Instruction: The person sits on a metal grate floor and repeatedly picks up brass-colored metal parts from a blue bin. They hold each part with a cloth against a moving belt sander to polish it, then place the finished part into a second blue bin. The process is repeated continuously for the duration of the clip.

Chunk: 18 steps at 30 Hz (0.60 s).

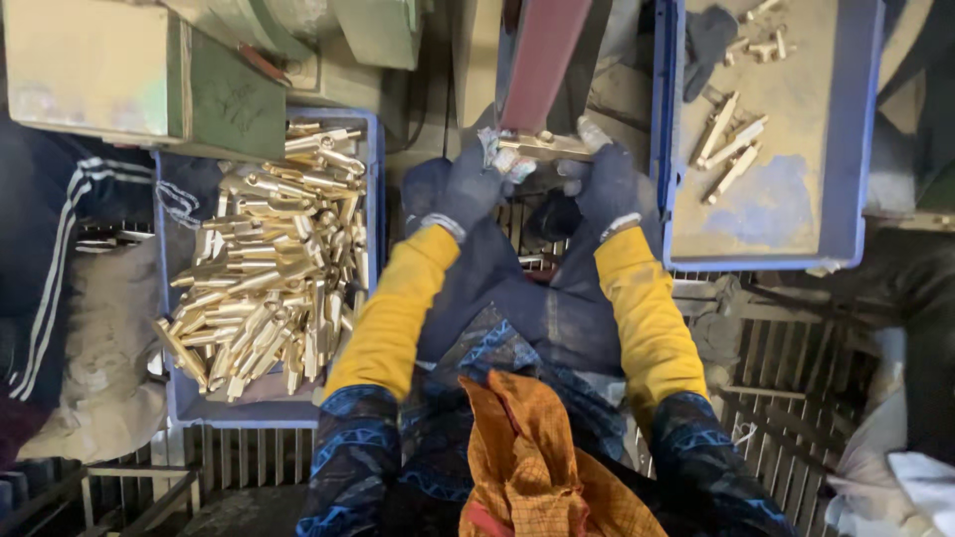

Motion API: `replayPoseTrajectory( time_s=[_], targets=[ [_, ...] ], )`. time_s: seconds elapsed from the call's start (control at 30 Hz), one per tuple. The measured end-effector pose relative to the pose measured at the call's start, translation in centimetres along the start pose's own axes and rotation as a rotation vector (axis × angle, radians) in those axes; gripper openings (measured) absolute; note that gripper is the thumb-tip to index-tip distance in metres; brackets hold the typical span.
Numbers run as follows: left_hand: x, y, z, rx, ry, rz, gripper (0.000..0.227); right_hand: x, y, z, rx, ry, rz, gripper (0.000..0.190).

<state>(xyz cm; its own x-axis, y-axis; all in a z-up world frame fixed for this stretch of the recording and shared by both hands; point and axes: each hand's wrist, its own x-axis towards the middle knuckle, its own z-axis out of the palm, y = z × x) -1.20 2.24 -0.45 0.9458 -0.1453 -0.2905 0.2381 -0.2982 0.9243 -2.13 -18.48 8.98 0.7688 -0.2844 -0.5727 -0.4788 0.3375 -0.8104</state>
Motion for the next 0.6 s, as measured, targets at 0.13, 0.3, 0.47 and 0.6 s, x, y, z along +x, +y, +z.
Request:
replayPoseTrajectory(
  time_s=[0.13, 0.3, 0.47, 0.6],
  targets=[
    [2.5, -3.2, 4.4, -0.61, 0.136, -0.095, 0.035, 4.8, 2.8, -0.4, 0.156, 0.006, 0.098, 0.035],
    [3.9, -4.4, 4.7, -0.613, 0.113, -0.318, 0.031, 7.2, 5.4, -2.6, -0.97, -0.154, -0.708, 0.057],
    [4.6, -3.2, 4.0, -0.568, 0.051, -0.362, 0.019, 7.6, 4.7, -2.4, -1.05, -0.142, -0.713, 0.056],
    [2.5, -1.1, 3.3, -0.493, 0.075, -0.318, 0.021, 5.4, 3.0, -0.3, -0.12, -0.033, -0.056, 0.021]
  ],
)
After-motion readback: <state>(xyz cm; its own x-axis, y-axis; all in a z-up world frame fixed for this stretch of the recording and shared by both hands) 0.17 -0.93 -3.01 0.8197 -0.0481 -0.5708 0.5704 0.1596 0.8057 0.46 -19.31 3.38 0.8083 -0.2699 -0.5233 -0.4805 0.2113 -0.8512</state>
